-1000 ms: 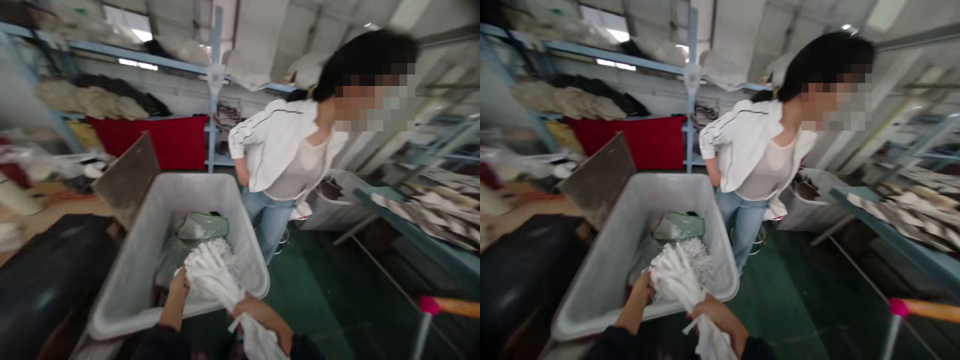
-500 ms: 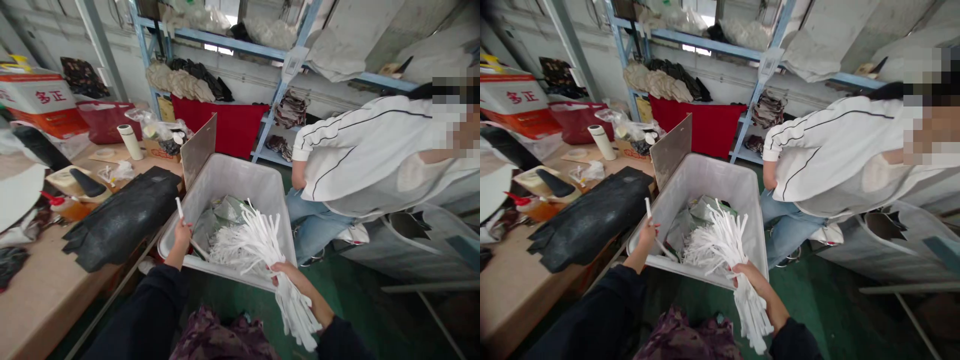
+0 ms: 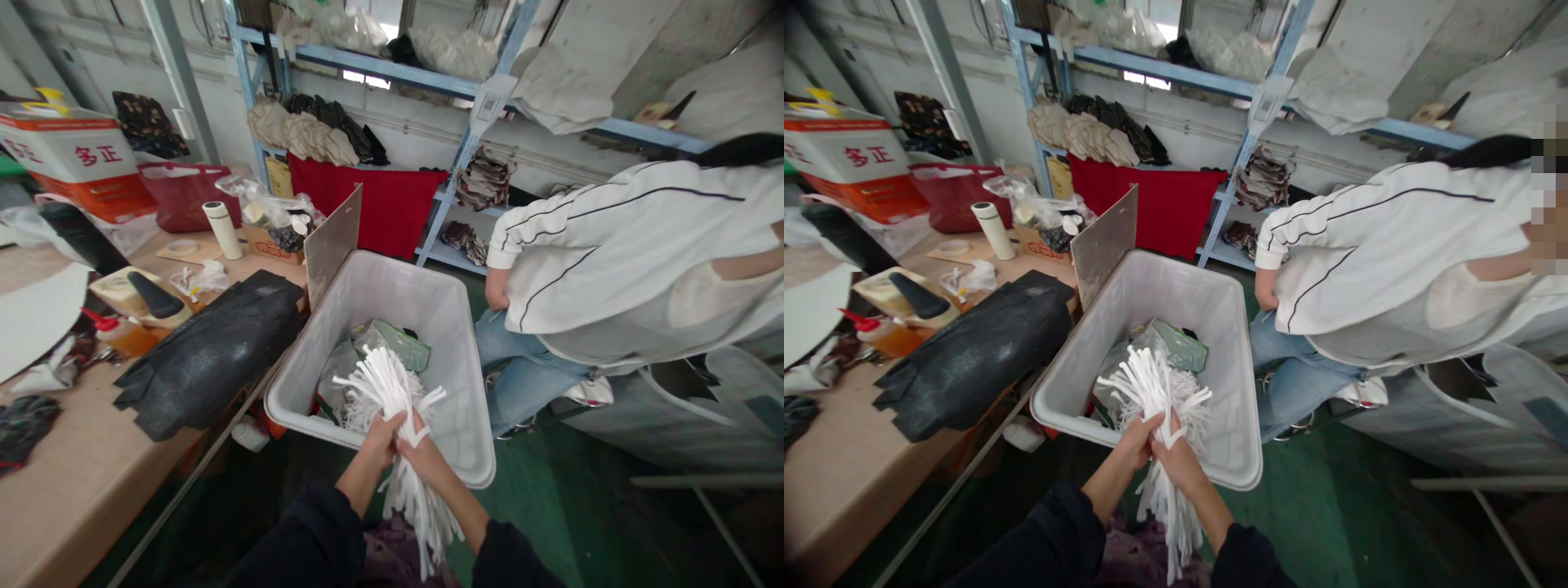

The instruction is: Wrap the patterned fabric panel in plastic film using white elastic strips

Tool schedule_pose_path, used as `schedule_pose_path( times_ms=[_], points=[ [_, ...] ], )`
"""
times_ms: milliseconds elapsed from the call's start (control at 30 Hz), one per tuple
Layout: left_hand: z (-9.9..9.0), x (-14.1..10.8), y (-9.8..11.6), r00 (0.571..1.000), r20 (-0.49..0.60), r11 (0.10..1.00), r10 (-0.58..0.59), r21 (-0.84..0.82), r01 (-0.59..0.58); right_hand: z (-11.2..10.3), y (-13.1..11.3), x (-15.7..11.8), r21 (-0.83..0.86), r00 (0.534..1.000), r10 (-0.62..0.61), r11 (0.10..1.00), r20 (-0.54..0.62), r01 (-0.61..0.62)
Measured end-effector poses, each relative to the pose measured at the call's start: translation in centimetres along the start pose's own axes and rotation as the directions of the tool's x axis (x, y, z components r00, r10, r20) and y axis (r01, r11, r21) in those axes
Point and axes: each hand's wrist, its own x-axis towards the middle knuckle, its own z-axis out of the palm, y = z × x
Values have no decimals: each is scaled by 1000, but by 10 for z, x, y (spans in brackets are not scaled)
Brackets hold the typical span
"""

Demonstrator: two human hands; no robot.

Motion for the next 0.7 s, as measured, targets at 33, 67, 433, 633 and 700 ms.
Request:
schedule_pose_path(
  times_ms=[33,67,433,633,700],
  points=[
    [2,1,-2,1000,12,999,29,-16,-29,-3,5,-1,-19,999,32,999,-43,-32],
    [3,1,-3,997,27,998,66,-6,-66,-6,9,-3,-16,993,63,998,-101,-65],
    [15,0,-19,995,98,987,7,161,-23,-37,8,-15,594,904,415,754,-101,-280],
    [15,8,-30,993,-29,967,118,228,-109,-27,13,-22,652,879,426,732,-215,-195],
    [15,9,-35,986,-41,949,162,279,-145,-26,16,-22,616,906,379,764,-189,-191]
  ],
)
